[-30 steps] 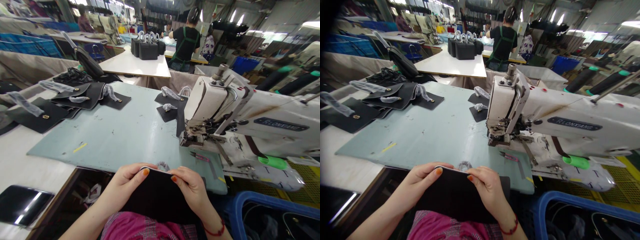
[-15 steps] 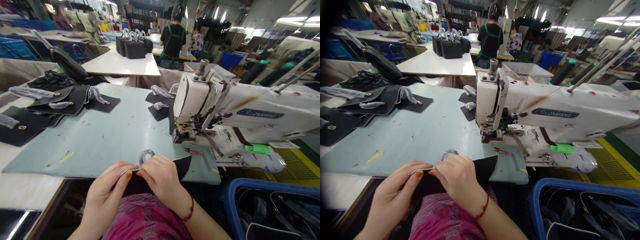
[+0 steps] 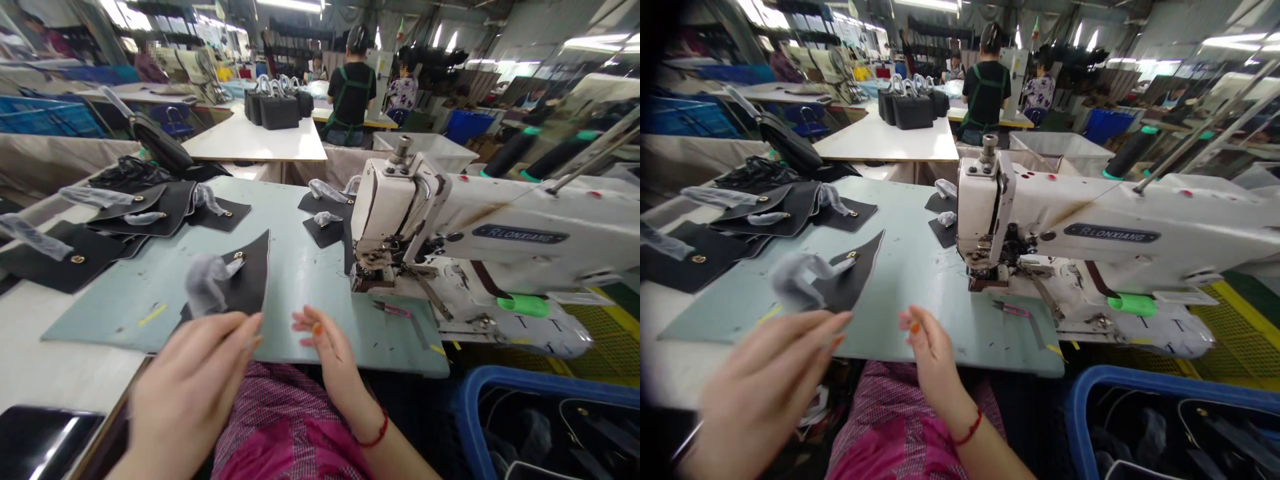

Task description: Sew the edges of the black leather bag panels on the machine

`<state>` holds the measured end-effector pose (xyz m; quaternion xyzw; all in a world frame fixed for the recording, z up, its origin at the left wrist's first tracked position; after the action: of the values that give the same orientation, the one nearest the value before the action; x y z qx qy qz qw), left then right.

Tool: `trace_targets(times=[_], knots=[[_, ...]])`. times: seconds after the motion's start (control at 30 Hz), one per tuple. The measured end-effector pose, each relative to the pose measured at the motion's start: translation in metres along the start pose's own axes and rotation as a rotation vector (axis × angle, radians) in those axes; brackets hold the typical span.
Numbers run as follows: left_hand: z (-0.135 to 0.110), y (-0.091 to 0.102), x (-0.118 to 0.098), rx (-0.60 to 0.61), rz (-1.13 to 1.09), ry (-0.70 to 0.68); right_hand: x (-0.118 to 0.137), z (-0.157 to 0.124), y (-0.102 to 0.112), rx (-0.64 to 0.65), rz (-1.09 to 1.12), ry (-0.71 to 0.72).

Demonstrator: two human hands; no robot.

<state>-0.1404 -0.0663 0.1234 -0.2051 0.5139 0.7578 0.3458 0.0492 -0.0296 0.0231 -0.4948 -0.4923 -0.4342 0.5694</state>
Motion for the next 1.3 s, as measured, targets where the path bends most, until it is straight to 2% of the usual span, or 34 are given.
trace_targets(times=[0.03,0.07,0.13,0.17,0.23,0.27,0.33,0.47,0.53,0.6,0.7,0.77,0.83,0.9,0.97,1.07,1.17,1.3], knots=[[-0.003,-0.031,-0.004,0.059,0.107,-0.072,-0.017,-0.011,-0.011,0.049,0.197,-0.161],[-0.009,-0.065,-0.006,0.132,0.182,-0.152,-0.034,-0.021,-0.016,0.027,0.340,-0.288],[-0.030,-0.121,-0.001,0.214,0.211,-0.188,-0.069,-0.038,-0.013,-0.131,0.482,-0.427],[-0.044,-0.142,0.006,0.243,0.192,-0.154,-0.085,-0.045,-0.007,-0.225,0.496,-0.470],[-0.075,-0.167,0.022,0.303,0.088,-0.077,-0.112,-0.058,0.008,-0.342,0.463,-0.527],[-0.090,-0.170,0.033,0.328,0.024,-0.033,-0.120,-0.062,0.015,-0.349,0.428,-0.540],[-0.114,-0.162,0.058,0.302,-0.078,0.081,-0.124,-0.066,0.024,-0.284,0.313,-0.518],[-0.137,-0.127,0.111,0.057,-0.240,0.481,-0.091,-0.059,0.024,-0.076,-0.014,-0.342],[-0.138,-0.121,0.118,0.003,-0.393,0.689,-0.067,-0.055,0.015,0.044,-0.075,-0.262],[-0.136,-0.126,0.112,0.011,-0.600,0.916,-0.048,-0.051,0.004,0.157,-0.055,-0.229],[-0.122,-0.144,0.087,0.117,-0.984,1.218,-0.031,-0.045,-0.002,0.231,0.002,-0.237],[-0.101,-0.155,0.072,0.208,-1.176,1.319,-0.028,-0.038,0.001,0.232,0.021,-0.253],[-0.072,-0.165,0.069,0.227,-1.218,1.348,-0.026,-0.026,0.010,0.192,-0.003,-0.252],[-0.035,-0.176,0.070,0.205,-1.192,1.290,-0.023,-0.011,0.025,0.104,-0.081,-0.229],[0.004,-0.189,0.068,0.179,-1.199,1.174,-0.018,0.005,0.042,0.013,-0.142,-0.219],[0.050,-0.206,0.059,0.148,-1.264,1.069,-0.010,0.025,0.062,-0.062,-0.147,-0.215],[0.079,-0.216,0.052,0.177,-1.253,1.018,-0.008,0.039,0.076,-0.116,-0.131,-0.185],[0.098,-0.227,0.052,0.263,-1.177,0.952,-0.018,0.049,0.086,-0.170,-0.077,-0.191]])
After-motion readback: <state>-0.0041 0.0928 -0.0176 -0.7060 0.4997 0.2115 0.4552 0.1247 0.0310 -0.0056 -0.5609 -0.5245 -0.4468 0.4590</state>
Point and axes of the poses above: each hand's wrist, its own z-axis towards the middle knuckle, its own y-axis out of the back of the hand, x = y × z, the point moved 6 cm from there along z, towards the middle knuckle, and after that the axes turned 1 degree about y, right-handed, at the moved point
